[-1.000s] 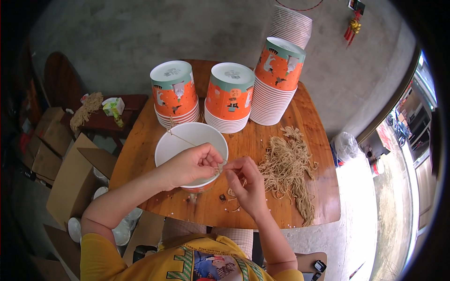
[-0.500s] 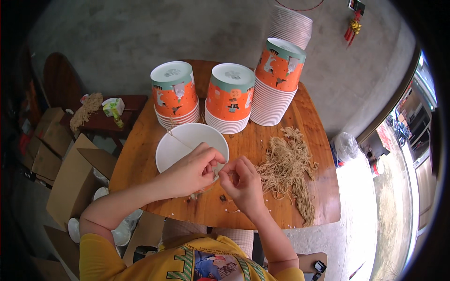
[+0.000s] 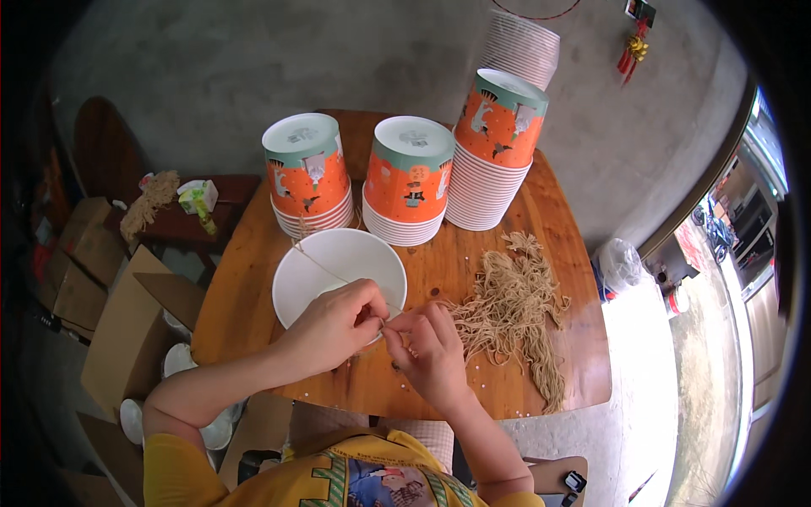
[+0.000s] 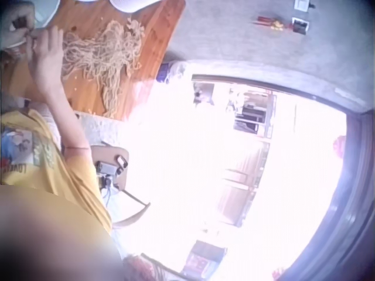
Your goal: The person is manually threading and tying thin yellow strings through the pre-made holes of decorative paper buckets.
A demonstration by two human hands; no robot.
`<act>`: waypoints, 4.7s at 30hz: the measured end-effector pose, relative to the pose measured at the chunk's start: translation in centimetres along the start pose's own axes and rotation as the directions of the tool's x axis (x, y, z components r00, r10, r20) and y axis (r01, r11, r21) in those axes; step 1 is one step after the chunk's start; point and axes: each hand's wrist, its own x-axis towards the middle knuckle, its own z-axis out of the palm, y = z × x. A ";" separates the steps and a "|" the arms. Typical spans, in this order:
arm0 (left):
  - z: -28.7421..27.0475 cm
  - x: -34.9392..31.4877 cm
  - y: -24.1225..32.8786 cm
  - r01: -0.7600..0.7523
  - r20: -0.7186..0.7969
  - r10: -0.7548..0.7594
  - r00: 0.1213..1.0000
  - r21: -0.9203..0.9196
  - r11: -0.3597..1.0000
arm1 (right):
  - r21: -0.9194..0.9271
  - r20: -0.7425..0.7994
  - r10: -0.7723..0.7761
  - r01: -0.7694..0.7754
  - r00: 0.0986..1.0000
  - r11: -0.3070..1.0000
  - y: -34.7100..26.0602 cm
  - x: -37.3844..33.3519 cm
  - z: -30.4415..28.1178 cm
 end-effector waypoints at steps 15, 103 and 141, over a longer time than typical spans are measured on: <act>-0.3 0.7 -0.8 0.050 0.131 -0.019 0.991 -0.237 0.970 | 0.303 0.051 0.420 -0.414 0.906 0.858 -0.4 -0.9 0.6; -1.1 -1.3 -1.6 -0.330 -0.038 0.467 0.884 0.657 0.678 | -0.131 -0.069 0.002 -0.011 0.998 0.991 -1.6 -3.5 2.9; 3.1 -6.0 -4.4 0.026 -0.131 -0.461 0.878 -0.947 0.319 | 0.155 0.172 -0.059 0.032 0.983 0.987 -4.5 -2.4 3.2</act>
